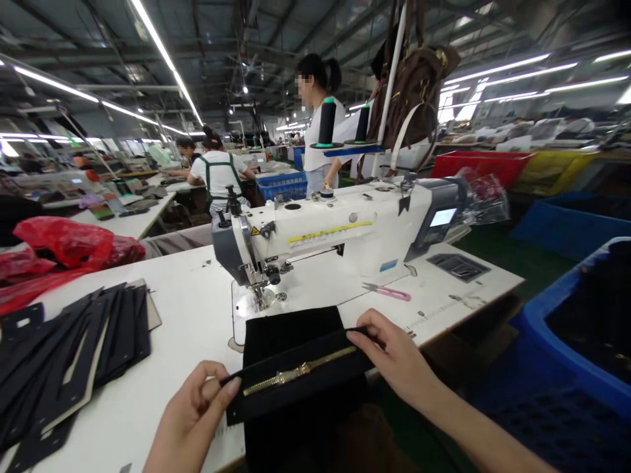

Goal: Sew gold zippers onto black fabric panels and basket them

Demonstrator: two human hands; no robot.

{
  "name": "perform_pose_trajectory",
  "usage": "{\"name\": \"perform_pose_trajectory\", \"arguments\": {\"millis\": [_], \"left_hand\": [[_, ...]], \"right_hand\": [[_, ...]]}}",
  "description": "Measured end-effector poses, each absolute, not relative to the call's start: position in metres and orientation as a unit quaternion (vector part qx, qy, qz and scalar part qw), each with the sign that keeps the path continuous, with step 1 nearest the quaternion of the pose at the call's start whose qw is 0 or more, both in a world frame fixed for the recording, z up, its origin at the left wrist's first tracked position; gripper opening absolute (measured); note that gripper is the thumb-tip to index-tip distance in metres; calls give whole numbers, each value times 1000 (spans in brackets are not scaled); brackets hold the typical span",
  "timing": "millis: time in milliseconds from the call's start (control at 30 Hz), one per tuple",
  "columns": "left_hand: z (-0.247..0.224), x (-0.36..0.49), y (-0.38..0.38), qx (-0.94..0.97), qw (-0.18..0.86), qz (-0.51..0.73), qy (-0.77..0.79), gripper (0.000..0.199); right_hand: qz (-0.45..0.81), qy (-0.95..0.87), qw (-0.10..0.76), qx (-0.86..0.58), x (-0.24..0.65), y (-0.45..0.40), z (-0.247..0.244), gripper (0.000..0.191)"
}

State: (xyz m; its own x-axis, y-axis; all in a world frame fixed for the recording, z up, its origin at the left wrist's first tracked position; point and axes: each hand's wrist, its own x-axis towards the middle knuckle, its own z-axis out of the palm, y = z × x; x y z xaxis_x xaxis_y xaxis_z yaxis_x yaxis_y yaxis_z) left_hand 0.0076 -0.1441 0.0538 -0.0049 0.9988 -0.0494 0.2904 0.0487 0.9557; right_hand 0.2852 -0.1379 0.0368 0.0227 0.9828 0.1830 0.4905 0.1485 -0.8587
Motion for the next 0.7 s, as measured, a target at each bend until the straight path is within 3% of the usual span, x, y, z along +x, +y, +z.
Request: {"name": "perform_pose_trajectory", "arguments": {"millis": [267, 700], "left_hand": [[73, -23, -164, 528, 436, 440, 581, 46], [88, -71, -234, 418, 415, 588, 554, 42]], "right_hand": [[225, -665, 470, -535, 262, -150, 46, 21], [167, -721, 514, -434, 187, -159, 72, 17]]}}
